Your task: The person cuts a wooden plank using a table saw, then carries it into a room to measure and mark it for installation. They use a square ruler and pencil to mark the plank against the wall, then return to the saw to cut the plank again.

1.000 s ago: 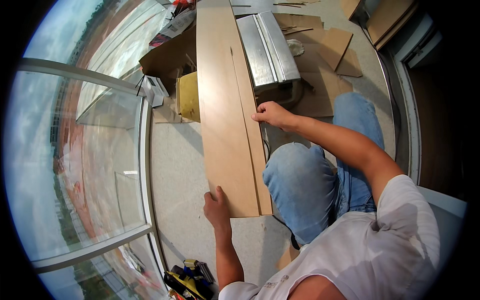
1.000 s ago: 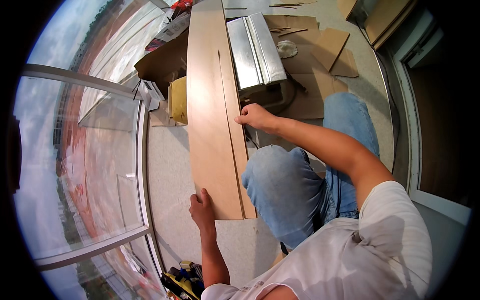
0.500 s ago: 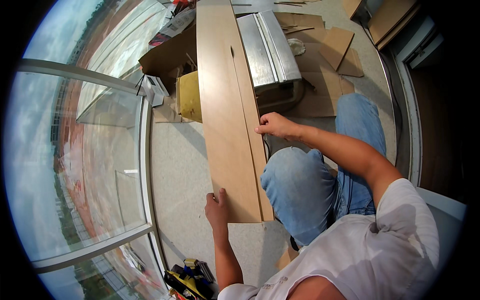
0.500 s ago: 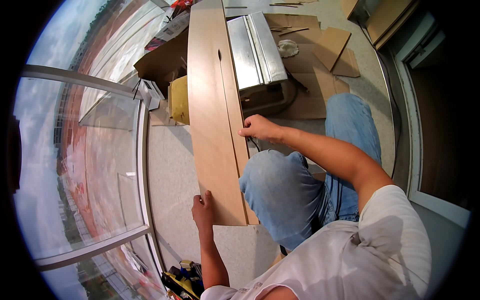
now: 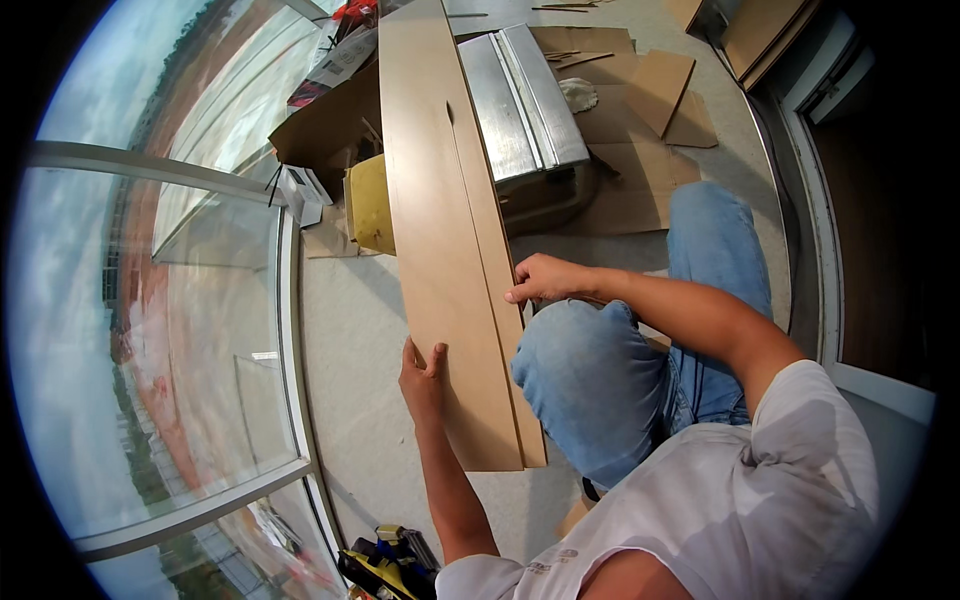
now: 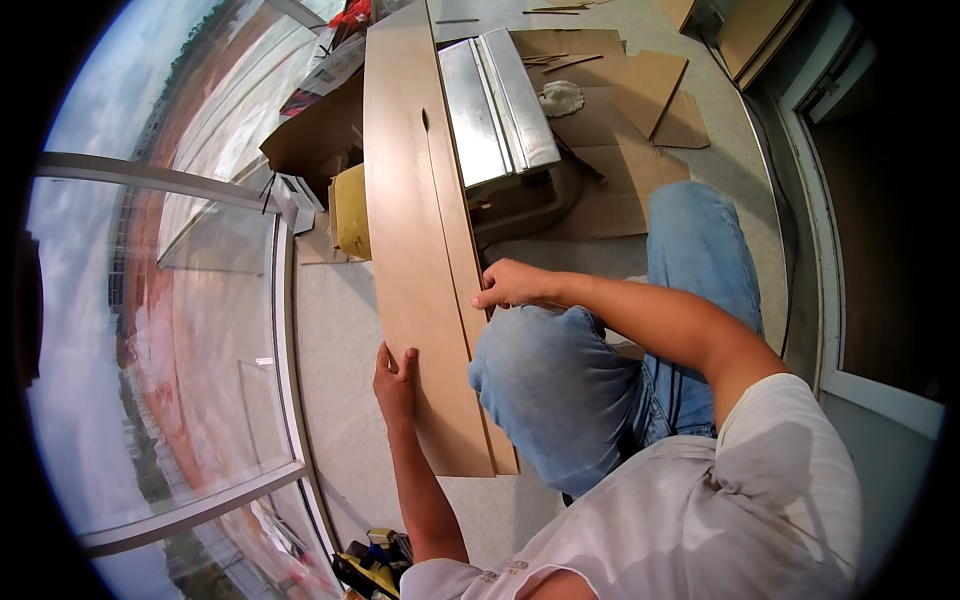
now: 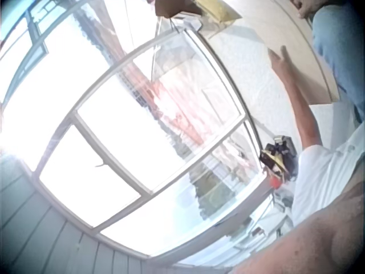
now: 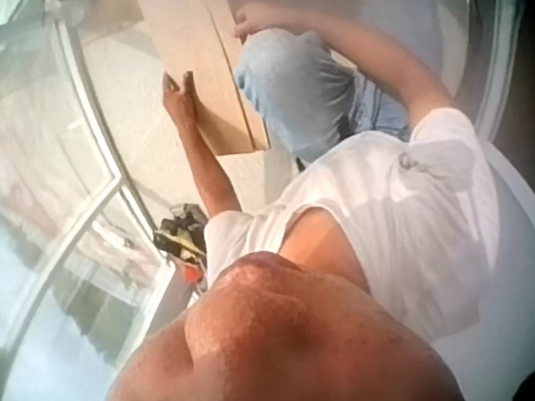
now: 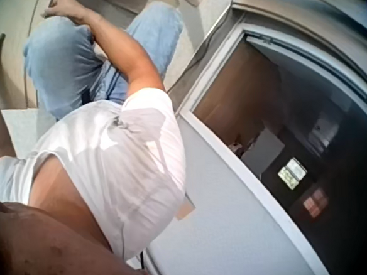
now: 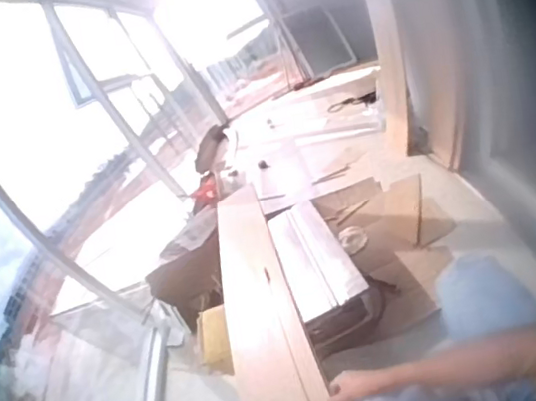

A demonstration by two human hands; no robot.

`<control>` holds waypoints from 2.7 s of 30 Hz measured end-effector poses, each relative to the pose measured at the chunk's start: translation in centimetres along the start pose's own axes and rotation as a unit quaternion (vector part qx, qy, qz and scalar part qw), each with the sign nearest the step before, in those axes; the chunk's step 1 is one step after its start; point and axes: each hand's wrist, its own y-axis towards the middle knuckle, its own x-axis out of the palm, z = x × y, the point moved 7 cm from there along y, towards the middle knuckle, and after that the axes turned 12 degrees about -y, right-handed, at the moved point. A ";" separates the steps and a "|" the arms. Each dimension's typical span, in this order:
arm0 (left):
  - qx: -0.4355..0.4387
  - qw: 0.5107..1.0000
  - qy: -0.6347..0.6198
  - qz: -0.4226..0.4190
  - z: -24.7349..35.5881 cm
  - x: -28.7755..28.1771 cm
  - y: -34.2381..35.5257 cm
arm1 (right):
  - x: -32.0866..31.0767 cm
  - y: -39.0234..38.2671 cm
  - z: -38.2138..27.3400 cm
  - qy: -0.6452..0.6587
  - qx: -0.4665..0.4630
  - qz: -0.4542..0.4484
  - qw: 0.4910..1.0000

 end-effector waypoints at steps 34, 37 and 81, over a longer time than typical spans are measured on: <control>-0.072 0.997 -0.001 -0.018 -6.6 -3.7 -5.2 | 0.0 1.9 1.1 0.050 -0.035 0.061 0.996; -0.058 0.997 -0.044 -0.021 -3.6 -1.8 -0.6 | 0.6 1.3 0.7 0.041 -0.041 0.047 0.997; -0.103 0.994 -0.038 -0.019 -12.7 -7.9 -13.9 | -1.6 4.2 1.4 0.084 0.008 0.134 0.987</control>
